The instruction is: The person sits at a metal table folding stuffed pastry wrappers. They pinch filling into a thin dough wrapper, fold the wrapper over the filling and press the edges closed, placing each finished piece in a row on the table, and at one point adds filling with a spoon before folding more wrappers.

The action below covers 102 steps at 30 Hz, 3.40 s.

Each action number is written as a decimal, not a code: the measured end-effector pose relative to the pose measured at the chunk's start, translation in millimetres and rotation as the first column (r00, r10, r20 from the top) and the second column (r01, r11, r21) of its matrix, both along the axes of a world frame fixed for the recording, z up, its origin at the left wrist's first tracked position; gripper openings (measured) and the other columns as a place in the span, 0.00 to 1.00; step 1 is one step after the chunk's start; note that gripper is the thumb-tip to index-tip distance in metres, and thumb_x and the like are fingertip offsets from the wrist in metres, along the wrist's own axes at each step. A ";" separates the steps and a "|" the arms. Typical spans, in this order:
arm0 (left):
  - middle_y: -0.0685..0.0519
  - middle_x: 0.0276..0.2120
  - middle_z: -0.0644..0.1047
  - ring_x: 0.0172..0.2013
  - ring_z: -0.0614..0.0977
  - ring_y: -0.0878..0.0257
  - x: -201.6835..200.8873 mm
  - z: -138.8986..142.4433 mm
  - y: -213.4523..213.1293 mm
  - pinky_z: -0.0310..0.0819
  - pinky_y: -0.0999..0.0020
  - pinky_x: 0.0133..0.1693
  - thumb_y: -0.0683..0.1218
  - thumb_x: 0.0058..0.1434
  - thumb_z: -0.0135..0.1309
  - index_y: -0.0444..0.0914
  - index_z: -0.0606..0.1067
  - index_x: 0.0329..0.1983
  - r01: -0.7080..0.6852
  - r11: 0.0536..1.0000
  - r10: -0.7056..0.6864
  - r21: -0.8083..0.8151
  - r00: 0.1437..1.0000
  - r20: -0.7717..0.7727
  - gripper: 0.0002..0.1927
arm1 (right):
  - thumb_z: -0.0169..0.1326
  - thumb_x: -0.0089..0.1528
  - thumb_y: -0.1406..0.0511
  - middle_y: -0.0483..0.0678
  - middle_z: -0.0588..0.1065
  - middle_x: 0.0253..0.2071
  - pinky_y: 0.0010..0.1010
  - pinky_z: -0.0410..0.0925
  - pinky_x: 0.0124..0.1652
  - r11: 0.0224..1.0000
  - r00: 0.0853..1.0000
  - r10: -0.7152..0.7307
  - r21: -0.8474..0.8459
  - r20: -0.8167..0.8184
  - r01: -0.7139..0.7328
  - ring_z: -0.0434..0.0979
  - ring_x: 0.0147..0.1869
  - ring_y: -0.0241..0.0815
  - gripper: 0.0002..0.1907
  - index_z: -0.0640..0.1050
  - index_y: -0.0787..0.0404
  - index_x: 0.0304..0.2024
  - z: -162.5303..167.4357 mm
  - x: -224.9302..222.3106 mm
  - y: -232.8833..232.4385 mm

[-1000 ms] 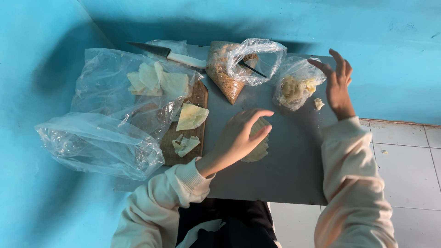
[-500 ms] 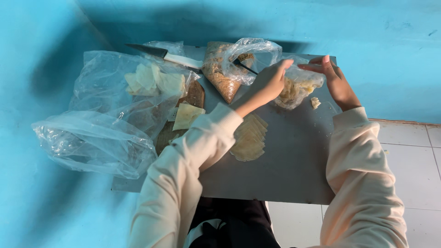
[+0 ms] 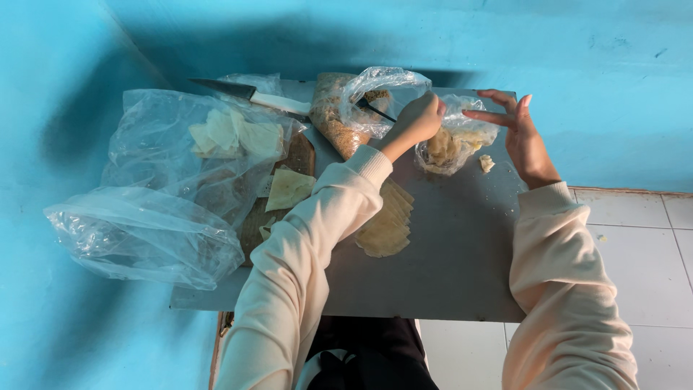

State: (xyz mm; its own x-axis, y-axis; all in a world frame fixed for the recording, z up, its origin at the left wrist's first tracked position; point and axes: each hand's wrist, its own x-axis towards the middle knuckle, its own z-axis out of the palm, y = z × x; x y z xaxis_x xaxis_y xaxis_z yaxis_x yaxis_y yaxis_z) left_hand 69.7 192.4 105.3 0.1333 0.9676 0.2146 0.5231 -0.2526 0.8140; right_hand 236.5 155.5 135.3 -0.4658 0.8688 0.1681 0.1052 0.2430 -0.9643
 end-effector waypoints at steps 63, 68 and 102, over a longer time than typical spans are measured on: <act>0.51 0.30 0.85 0.30 0.80 0.66 6.7 -12.7 -10.1 0.75 0.72 0.37 0.43 0.55 0.65 0.31 0.85 0.37 0.118 0.970 0.095 -0.212 0.621 0.778 0.11 | 0.31 0.82 0.50 0.49 0.52 0.82 0.69 0.38 0.72 0.605 0.539 -0.642 0.792 0.545 -0.080 0.37 0.85 0.67 0.27 0.80 0.43 0.68 -32.1 -5.3 -14.0; 0.52 0.31 0.83 0.30 0.79 0.66 4.7 -13.9 -6.4 0.75 0.72 0.37 0.44 0.57 0.65 0.30 0.84 0.38 0.127 0.962 0.112 -0.243 0.627 0.771 0.11 | 0.28 0.80 0.50 0.51 0.50 0.81 0.65 0.37 0.72 0.691 0.635 -0.558 0.723 0.535 -0.001 0.36 0.84 0.67 0.28 0.81 0.40 0.64 -27.4 -8.4 -15.0; 0.55 0.47 0.81 0.43 0.84 0.55 -35.2 -7.5 -129.3 0.78 0.62 0.43 0.44 0.66 0.57 0.46 0.73 0.53 -0.037 0.879 0.037 0.475 0.999 0.009 0.13 | 0.62 0.60 0.65 0.46 0.78 0.43 0.41 0.70 0.48 0.789 0.808 -0.285 0.605 0.515 -0.107 0.79 0.49 0.51 0.10 0.81 0.56 0.45 -115.7 -10.9 -118.3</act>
